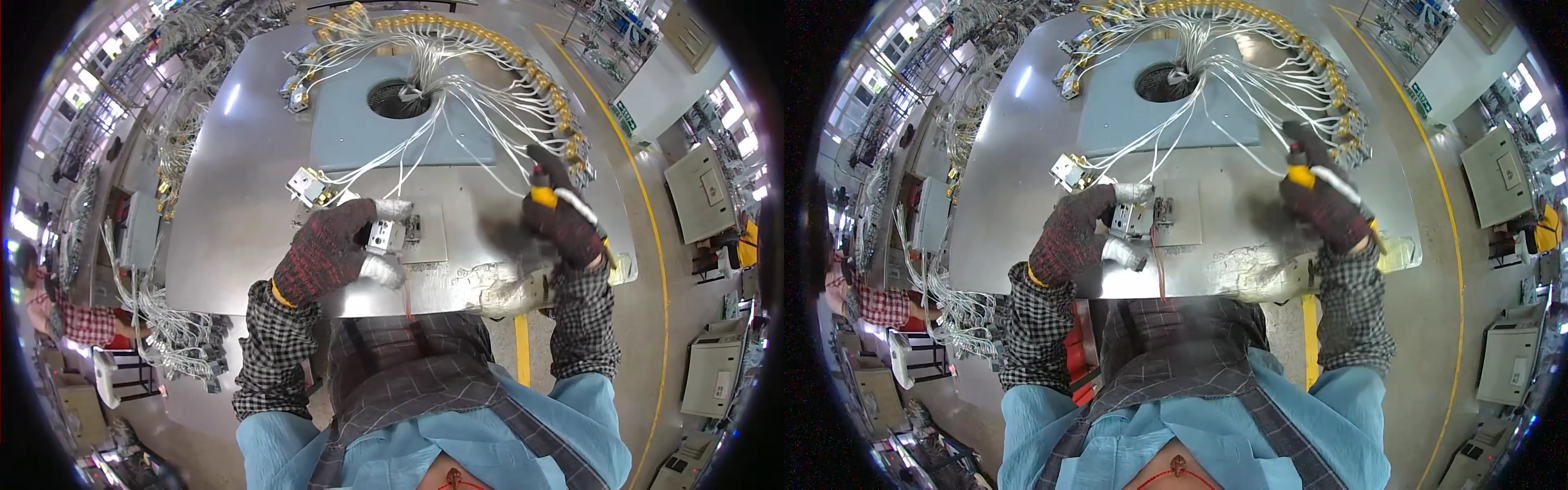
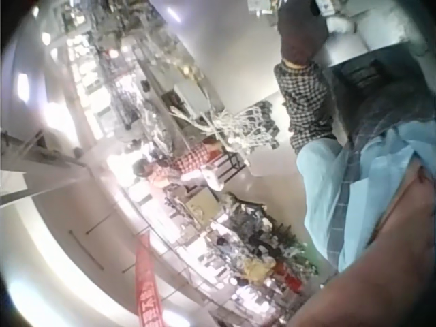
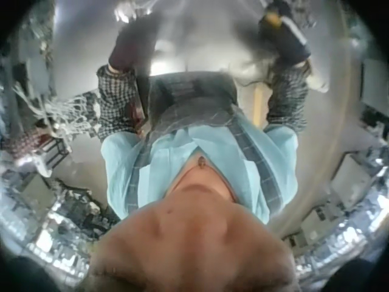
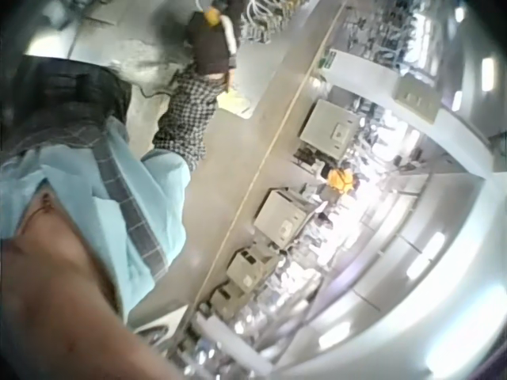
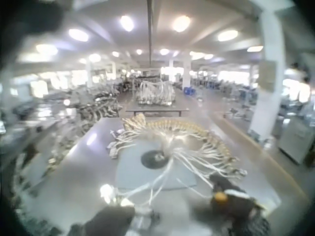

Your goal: Assembling and checking electrical wire harnesses at an industrial assembly station.

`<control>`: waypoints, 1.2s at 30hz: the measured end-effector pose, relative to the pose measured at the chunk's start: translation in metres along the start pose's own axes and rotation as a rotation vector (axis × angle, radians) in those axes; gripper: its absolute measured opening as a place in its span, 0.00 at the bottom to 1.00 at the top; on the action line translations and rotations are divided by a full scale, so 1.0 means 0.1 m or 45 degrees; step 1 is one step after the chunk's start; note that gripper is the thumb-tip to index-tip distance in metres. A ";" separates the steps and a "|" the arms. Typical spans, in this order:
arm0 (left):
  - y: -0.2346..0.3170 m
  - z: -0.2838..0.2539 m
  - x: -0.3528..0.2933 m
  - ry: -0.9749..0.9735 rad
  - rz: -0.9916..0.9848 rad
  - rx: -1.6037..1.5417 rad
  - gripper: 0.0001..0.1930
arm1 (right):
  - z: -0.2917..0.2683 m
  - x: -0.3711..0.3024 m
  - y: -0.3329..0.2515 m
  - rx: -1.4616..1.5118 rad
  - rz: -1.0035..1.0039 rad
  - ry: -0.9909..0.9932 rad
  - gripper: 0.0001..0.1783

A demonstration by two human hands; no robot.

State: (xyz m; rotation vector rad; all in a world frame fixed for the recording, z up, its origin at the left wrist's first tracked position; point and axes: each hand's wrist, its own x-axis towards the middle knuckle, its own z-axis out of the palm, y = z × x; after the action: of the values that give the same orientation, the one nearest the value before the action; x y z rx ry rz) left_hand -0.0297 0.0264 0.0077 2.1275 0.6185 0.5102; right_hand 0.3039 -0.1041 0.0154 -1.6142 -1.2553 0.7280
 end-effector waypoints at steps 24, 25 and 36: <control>0.12 0.31 0.31 0.092 -0.277 0.284 0.42 | 1.11 0.44 -0.59 0.926 -0.901 0.319 0.38; 0.11 0.32 0.31 0.087 -0.273 0.279 0.42 | 1.13 0.44 -0.58 0.811 -0.940 0.364 0.38; -0.39 -0.46 0.24 0.805 0.438 0.917 0.41 | 1.25 0.53 -0.60 0.865 -1.088 0.485 0.41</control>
State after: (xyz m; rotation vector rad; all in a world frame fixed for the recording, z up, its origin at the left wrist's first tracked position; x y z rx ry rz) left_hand -0.0462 0.0895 0.0052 2.7786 0.8768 1.3445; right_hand 0.1877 -0.0122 0.0268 -0.5290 -1.0982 0.2260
